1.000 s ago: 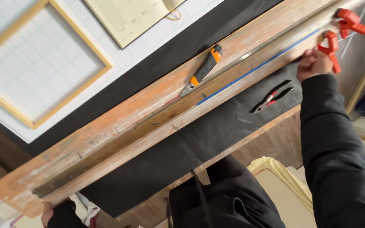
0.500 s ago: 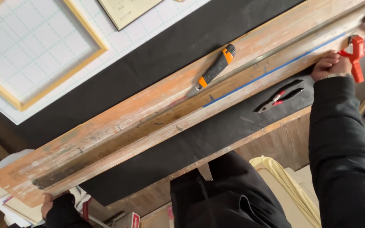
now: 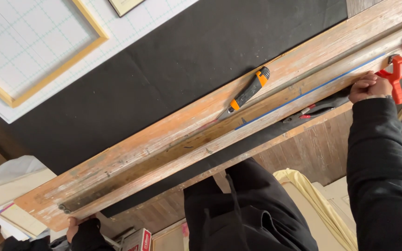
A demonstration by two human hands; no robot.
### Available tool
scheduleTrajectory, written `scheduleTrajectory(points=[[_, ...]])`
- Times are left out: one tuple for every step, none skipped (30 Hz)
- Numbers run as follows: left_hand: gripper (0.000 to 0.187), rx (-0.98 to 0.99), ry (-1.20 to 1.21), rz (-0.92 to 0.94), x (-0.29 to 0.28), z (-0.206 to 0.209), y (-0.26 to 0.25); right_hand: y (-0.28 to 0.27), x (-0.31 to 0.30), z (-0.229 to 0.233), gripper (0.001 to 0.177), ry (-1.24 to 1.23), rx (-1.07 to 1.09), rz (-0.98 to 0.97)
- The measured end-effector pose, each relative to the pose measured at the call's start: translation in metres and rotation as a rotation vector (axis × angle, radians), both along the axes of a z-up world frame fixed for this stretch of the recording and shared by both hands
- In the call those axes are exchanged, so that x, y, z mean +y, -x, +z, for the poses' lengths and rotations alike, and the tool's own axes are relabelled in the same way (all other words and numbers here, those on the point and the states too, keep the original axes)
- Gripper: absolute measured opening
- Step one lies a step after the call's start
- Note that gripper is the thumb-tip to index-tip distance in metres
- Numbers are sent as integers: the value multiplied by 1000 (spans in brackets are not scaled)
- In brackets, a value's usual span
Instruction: The person is cutting a piece of paper or cardboard using a utility knife and a long wooden ruler as a straightedge.
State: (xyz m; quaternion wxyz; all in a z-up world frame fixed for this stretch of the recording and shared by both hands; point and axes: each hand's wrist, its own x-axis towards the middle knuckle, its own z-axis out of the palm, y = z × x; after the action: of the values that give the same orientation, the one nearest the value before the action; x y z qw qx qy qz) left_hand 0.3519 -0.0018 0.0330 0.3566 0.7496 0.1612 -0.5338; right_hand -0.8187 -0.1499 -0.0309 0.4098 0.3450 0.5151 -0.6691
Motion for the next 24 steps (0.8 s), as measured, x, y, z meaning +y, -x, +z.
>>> scheduleTrajectory(points=[[41, -8, -2, 14, -5, -8, -6, 0, 2, 0, 32, -3, 12, 7], [41, -15, 0, 30, -12, -21, -10, 2, 7, -2, 32, -3, 11, 6], [42, -22, 2, 45, -19, -34, -14, 3, 11, -3, 32, -8, 19, 9], [42, -27, 6, 64, -27, -49, -16, 7, 10, -4, 31, -11, 29, 17], [42, -33, 10, 83, -42, -66, -11, 5, 6, -1, 31, -10, 29, 19], [43, -41, 9, 102, -55, -77, -9, 1, 4, 3, 31, -28, 29, 10], [43, -49, 8, 122, -68, -86, -8, -3, 2, 6, 31, -46, 30, 2], [43, -56, 11, 143, -79, -93, -7, -8, -5, 10, 31, -46, 28, 6], [44, -63, 14, 164, -87, -98, -7, -12, -11, 14, 32, -66, 37, -3], [44, -70, 18, 183, -92, -103, -9, -17, -14, 17, 32, -87, 46, -14], [44, -72, 18, 185, -92, -104, -10, -13, -14, 14, 32, -86, 44, -11], [44, -70, 32, 181, -91, -103, -12, -11, -10, 12, 32, -89, 43, -13], [44, -68, 46, 176, -89, -103, -14, -8, -6, 10, 32, -92, 42, -15], [44, -69, 45, 177, -87, -106, -13, -6, -5, 8, 32, -92, 42, -14], [44, -65, 61, 173, -85, -109, -13, -4, -4, 7, 31, -81, 38, -10], [43, -61, 78, 170, -82, -112, -12, -2, -5, 5, 31, -70, 34, -6], [43, -62, 78, 172, -82, -118, -8, 4, 6, 2, 31, -69, 33, -4], [43, -60, 99, 160, -79, -119, -6, 8, 11, -7, 28, -78, 73, 53], [43, -59, 121, 148, -76, -120, -5, 11, 14, -16, 26, -86, 113, 109], [43, -69, 123, 154, -71, -115, -4, -7, 15, -10, 26, -83, 104, 116], [43, -63, 135, 133, -66, -110, -3, -24, 16, -4, 22, -268, 268, 277], [44, -50, 156, 111, -67, -113, 1, -38, 15, 4, 21, -446, 440, 431], [44, -52, 167, 115, -62, -112, 9, -51, 26, 8, 21, -434, 441, 433], [45, -56, 139, 179, -56, -110, 17, -64, 35, 12, 21, -649, 613, 652]])
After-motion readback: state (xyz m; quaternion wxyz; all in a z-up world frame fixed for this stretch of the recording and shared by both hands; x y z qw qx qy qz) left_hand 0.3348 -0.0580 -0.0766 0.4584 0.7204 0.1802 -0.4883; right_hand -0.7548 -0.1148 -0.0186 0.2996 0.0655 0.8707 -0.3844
